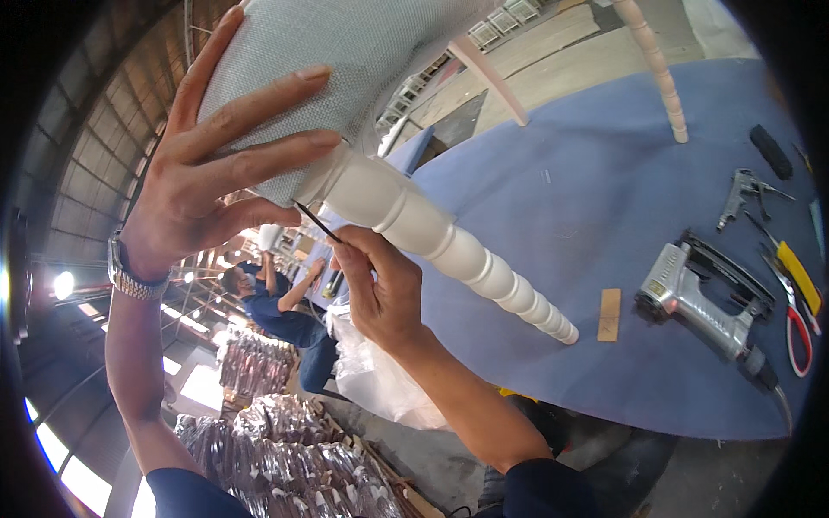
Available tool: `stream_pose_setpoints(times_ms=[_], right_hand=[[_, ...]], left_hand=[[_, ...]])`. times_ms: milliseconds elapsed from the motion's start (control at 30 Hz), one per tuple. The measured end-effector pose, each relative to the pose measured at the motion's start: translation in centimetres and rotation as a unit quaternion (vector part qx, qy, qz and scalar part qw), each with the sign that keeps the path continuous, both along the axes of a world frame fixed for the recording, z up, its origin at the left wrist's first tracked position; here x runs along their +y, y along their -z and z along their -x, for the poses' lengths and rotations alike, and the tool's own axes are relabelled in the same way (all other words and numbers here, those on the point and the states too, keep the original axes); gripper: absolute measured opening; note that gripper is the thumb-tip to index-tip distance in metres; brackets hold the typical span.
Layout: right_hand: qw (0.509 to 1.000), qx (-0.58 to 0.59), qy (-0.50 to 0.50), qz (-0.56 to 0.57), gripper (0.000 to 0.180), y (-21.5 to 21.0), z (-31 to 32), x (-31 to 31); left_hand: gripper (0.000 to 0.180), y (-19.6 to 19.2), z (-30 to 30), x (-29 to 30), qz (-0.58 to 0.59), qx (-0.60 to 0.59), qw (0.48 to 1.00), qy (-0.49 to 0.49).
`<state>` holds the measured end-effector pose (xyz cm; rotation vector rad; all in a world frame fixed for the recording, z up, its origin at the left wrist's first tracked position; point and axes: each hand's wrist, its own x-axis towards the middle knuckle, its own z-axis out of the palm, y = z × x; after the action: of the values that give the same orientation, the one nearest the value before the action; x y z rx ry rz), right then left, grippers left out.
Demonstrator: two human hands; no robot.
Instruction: The person upholsters a white wooden chair by wrapping and securing light-colored fabric around the seat frame. They use a staple gun to fasten the fabric, a utility knife to trim excess material, and a small tool to tuck and smooth the edges. The chair is rotated and repositioned multiple times to access different sides.
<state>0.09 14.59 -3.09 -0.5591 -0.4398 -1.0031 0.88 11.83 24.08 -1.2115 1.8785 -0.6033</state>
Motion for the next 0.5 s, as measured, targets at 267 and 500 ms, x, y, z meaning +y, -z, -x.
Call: stream_pose_setpoints(times_ms=[267, 500], right_hand=[[0.991, -0.124, 0.018, -0.045, 0.023, -0.9, -3.5, -0.4], [0.984, -0.122, -0.126, -0.040, 0.022, -2.0, -1.4, 0.3]], left_hand=[[0.037, -0.1, 1.0, -0.4, -0.017, 0.013, 0.998, -0.057], [0.039, 0.5, 3.4, 2.4, 0.069, 0.064, 0.983, -0.157]])
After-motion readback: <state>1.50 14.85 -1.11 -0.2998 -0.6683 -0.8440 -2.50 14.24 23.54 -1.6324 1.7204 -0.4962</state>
